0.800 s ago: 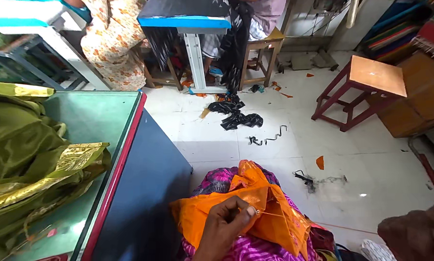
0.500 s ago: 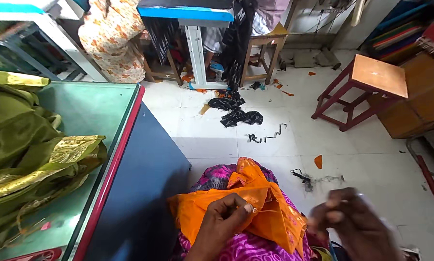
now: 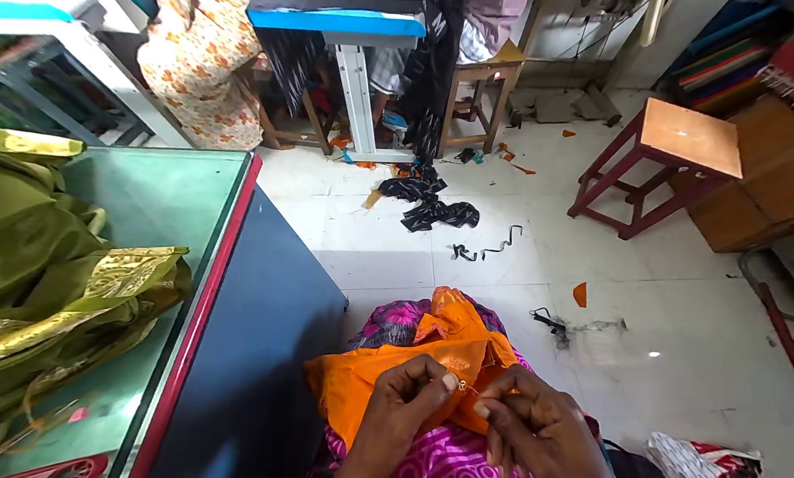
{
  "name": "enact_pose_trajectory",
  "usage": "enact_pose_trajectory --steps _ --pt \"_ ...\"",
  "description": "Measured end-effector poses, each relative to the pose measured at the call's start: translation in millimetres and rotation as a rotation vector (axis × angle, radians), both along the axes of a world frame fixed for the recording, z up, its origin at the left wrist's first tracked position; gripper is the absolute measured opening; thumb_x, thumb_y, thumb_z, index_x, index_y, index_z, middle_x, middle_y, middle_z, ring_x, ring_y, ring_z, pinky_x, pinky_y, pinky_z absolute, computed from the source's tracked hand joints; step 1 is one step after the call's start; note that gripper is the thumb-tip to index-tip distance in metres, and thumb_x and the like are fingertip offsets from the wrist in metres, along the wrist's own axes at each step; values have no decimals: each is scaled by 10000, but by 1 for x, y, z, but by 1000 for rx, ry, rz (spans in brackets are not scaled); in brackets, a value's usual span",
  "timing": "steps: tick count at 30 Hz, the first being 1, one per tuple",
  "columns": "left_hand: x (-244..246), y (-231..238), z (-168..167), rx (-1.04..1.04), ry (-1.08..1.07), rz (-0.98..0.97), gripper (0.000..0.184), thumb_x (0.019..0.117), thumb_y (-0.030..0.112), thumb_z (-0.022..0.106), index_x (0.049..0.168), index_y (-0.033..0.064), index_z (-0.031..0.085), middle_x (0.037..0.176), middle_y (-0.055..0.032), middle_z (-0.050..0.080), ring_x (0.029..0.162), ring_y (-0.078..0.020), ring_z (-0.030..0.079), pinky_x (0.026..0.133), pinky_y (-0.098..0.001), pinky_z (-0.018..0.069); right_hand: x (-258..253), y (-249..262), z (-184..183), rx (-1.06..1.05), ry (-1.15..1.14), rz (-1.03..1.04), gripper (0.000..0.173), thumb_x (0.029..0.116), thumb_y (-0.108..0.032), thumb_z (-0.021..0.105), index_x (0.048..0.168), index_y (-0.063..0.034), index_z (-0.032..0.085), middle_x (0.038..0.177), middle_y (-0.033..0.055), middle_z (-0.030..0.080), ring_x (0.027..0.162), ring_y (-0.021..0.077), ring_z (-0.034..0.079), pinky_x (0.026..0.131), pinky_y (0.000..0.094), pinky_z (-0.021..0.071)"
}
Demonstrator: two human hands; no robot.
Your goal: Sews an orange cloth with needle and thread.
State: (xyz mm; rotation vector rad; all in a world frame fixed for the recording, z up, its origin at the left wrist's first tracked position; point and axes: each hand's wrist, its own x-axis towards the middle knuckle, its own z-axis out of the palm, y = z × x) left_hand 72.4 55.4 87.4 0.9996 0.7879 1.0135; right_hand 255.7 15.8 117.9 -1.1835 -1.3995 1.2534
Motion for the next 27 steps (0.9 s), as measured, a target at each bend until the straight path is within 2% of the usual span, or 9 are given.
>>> enact_pose_trajectory --steps 14,20,24,27 --pt "2 -1 0 -2 -21 -6 117 960 217 650 871 183 719 727 160 623 645 85 566 598 -100 469 0 5 -5 10 28 15 111 1021 -225 615 1013 -115 594 684 -109 667 546 -69 599 486 108 491" --pt "5 -2 0 -12 -101 -67 125 976 249 645 878 216 714 694 187 581 598 115 510 543 -76 414 -6 4 -13 8 244 10 96 1030 -271 590 1004 -178 582 709 -151 674 565 -72 621 490 107 509" --pt "8 -3 -2 26 -108 -49 130 987 217 622 881 205 695 706 196 562 605 126 489 548 -70 403 -13 2 -14 -46 391 -27 60 1023 -244 601 1005 -191 581 721 -132 697 573 -47 647 504 118 527" --pt "6 -2 -3 19 -103 -43 129 985 217 623 887 196 704 704 185 575 608 116 506 554 -78 419 -5 5 -16 -54 378 82 117 1031 -288 574 1039 -172 587 812 -106 730 655 -20 688 567 149 567"
